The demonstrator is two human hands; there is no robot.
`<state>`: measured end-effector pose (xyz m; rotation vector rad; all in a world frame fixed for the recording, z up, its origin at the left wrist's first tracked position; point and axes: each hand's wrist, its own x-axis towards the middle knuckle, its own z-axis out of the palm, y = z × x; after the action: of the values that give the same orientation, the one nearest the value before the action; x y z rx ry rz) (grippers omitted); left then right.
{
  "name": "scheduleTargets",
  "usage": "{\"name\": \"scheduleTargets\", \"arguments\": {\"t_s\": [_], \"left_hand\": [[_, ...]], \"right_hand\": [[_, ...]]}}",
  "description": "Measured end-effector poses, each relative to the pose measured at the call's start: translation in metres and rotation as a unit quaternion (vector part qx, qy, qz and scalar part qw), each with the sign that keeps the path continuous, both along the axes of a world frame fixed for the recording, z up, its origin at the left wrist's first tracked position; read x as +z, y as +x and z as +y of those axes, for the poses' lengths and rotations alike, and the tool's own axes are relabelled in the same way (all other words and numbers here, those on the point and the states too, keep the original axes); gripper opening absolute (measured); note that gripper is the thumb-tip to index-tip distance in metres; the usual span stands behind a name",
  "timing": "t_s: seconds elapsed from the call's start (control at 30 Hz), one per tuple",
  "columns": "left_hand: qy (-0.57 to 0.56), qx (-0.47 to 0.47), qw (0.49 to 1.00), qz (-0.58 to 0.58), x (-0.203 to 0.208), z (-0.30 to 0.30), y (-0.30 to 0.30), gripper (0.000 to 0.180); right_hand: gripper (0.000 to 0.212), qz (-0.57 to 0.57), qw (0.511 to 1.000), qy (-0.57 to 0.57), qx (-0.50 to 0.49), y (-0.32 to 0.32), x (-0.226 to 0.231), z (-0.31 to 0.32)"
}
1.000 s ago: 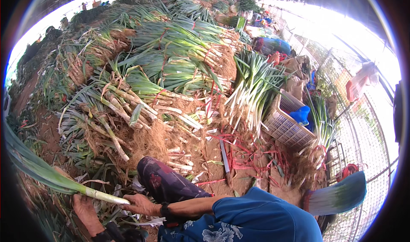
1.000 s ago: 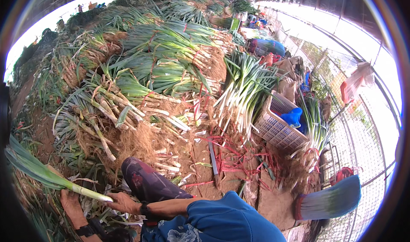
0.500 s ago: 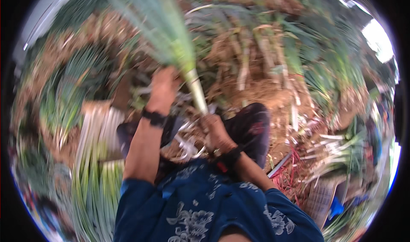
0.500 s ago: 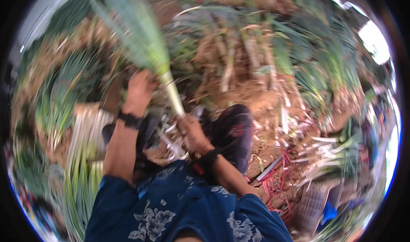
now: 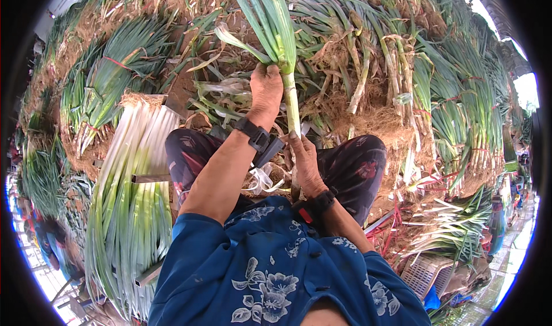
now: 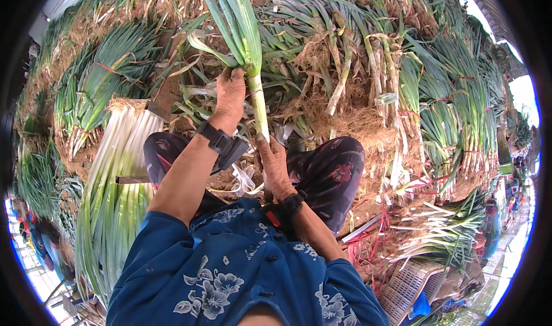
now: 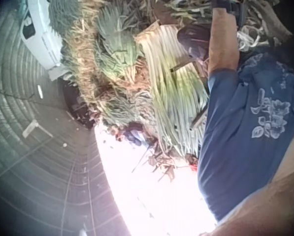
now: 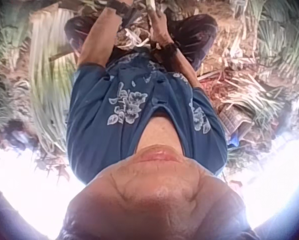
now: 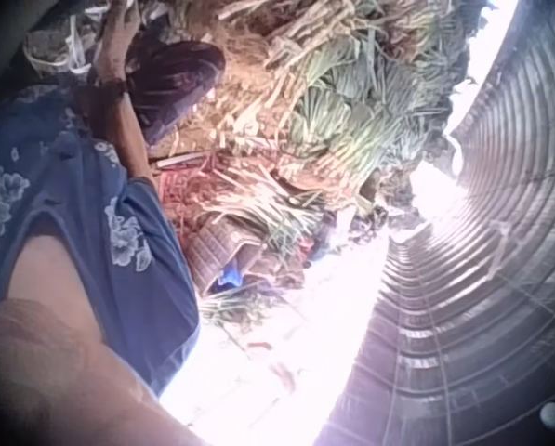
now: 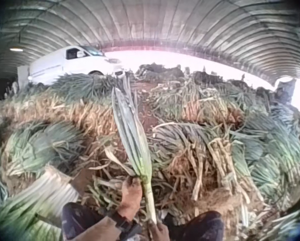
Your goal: The person peels the outer layers from leeks by hand and places the cleaned leeks onto a stack on a wooden rack. They then reach into a pile of uncleaned leeks on the ground to pick up another one and repeat the process.
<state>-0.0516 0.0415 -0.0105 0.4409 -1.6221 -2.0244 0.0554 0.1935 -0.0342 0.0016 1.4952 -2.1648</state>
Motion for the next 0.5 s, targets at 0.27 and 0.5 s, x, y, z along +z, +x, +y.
{"name": "scheduleTargets", "arguments": {"t_s": [0.27,0.5], "left_hand": [[0.151,-0.089,0.978,-0.111,0.012,0.014,0.023,0.019],[0.181,-0.018,0.978,-0.103,-0.001,0.015,0.019,0.019]], "right_hand": [[0.046,-0.038,0.998,0.007,0.042,0.0,-0.001,0.007],[0.047,-0.025,0.998,0.021,0.05,0.0,-0.002,0.008]]}}
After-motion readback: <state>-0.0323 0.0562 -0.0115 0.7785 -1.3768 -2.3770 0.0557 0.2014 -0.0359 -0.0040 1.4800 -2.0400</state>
